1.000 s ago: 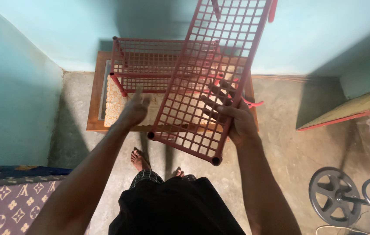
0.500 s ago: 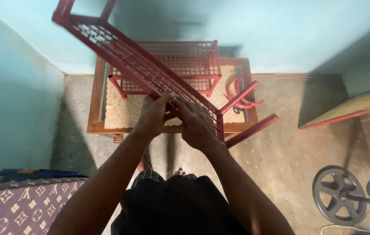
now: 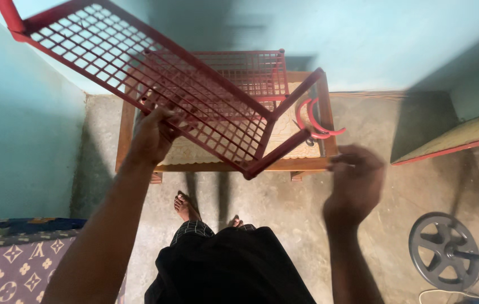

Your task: The person assembles a red plastic dish rack by inserting the side frames into the base and attaching the handles. They repeatedly lift, rotate, and align the rack to check fit and stability, then place it on a wooden table.

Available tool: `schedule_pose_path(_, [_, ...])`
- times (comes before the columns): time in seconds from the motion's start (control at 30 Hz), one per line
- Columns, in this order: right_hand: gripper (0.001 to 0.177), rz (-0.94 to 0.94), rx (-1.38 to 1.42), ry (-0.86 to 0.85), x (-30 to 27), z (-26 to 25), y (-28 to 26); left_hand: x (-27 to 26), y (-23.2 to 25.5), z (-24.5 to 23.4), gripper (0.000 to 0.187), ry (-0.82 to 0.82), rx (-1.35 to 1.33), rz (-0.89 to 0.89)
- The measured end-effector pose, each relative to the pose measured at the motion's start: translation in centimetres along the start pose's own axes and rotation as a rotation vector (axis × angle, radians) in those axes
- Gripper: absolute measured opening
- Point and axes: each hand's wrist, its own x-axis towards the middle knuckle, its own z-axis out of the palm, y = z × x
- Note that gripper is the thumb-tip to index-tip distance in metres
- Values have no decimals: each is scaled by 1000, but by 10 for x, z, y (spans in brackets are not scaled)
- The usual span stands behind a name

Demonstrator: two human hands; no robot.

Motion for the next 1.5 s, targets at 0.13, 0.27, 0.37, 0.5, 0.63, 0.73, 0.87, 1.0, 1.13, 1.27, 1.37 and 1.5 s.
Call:
schedule_pose_path(0.13, [45,615,185,-28,21,-1,57,-7,11,17,74,-55,-25,-77])
schedule_pose_path(0.27, [58,1034,886,-367,-4,34,63,-5,-13,35,80,-81,-99,-190])
schedule_pose_path(0.37, [62,1220,907,-219,-10,55,49,-5,-40,34,83,-218,-201,-234])
schedule_pose_path(0.5, [72,891,1055,-367,-7,56,32,-3,-51,22,79,-274,-205,-249])
schedule_pose_path(0.63, [76,893,1105,-342,-9,50,31,10,-41,27,88,330,394,-286])
schedule_pose_path(0.73, [78,864,1129,-354,-14,49,35,14,-40,46,85,525,1017,369])
schedule_pose_path(0.87, [82,861,1139,-399,-21,56,36,16,-52,76,86,-128,1420,601])
schedule_pose_path(1.0, [81,874,1186,-425,-24,65,30,32,-52,82,81,-622,2140,457])
schedule_pose_path(1.13, [79,914,1189,-382,-32,56,25,49,-40,54,89,-586,2095,313])
schedule_pose_path(1.27, [80,1012,1159,-383,-41,49,26,49,-32,31,85,-550,2069,241])
schedule_pose_path(1.37, [80,930,1183,-367,-45,47,28,41,-27,25,86,-542,1976,320])
schedule_pose_path(1.5, [78,931,1167,-351,-40,39,29,29,-11,15,82,-559,1945,312])
